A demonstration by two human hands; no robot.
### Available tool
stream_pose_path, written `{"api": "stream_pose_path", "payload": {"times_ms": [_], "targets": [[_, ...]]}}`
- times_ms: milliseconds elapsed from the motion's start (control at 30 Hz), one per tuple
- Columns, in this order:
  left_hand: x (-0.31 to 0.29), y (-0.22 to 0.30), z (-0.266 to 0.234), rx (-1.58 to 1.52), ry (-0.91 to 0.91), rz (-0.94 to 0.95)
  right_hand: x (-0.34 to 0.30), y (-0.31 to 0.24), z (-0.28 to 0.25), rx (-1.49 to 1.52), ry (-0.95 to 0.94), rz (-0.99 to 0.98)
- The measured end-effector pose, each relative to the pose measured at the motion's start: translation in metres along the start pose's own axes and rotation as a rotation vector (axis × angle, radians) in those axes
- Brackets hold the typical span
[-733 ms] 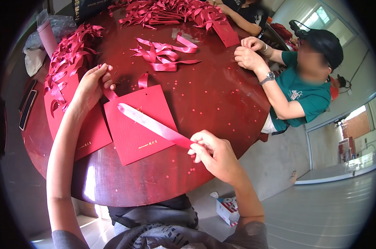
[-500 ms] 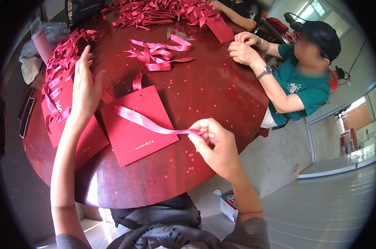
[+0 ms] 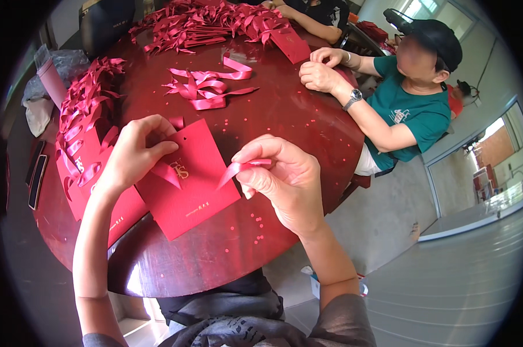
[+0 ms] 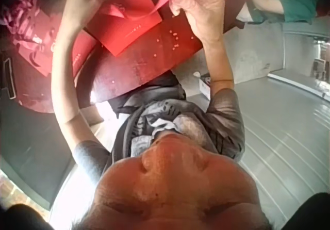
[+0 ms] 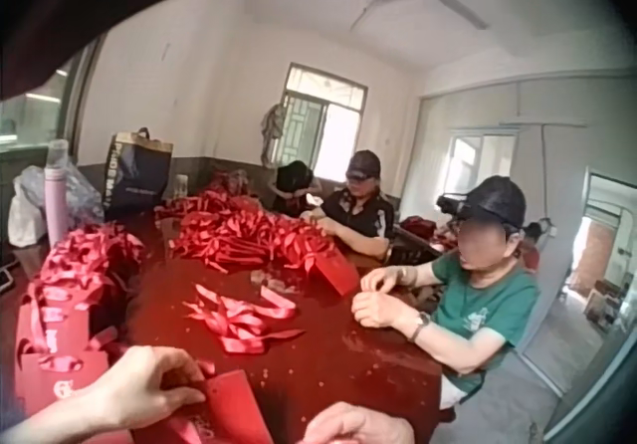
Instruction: The person assembles gift bags by threading ribbons through the holes to attach handles by hand and stacks the completed bags.
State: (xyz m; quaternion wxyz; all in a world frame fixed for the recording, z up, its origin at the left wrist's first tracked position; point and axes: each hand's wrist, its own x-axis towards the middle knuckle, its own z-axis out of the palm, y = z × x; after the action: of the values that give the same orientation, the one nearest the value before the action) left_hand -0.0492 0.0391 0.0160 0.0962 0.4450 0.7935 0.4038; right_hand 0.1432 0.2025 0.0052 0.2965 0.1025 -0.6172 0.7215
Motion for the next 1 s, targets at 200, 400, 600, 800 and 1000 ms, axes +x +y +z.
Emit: {"api": "stream_pose_path", "payload": {"times_ms": [200,400,600,800,1000], "targets": [[-0.009,0.045,-0.004,-0.108,0.134,0.288,0.006,-0.015,0.019,-0.037,-0.049,0.041],[-0.010,0.060,0.008,0.007,0.149,0.393,0.007,-0.007,0.029,-0.342,0.125,0.249],[-0.010,0.058,0.015,0.046,0.142,0.378,0.003,0.000,0.029,-0.414,0.225,0.238],[-0.014,0.059,0.016,0.055,0.172,0.406,0.001,0.012,0.036,-0.600,0.350,0.073],[-0.017,0.064,0.017,0.099,0.186,0.445,-0.002,0.011,0.039,-0.690,0.388,-0.007]]}}
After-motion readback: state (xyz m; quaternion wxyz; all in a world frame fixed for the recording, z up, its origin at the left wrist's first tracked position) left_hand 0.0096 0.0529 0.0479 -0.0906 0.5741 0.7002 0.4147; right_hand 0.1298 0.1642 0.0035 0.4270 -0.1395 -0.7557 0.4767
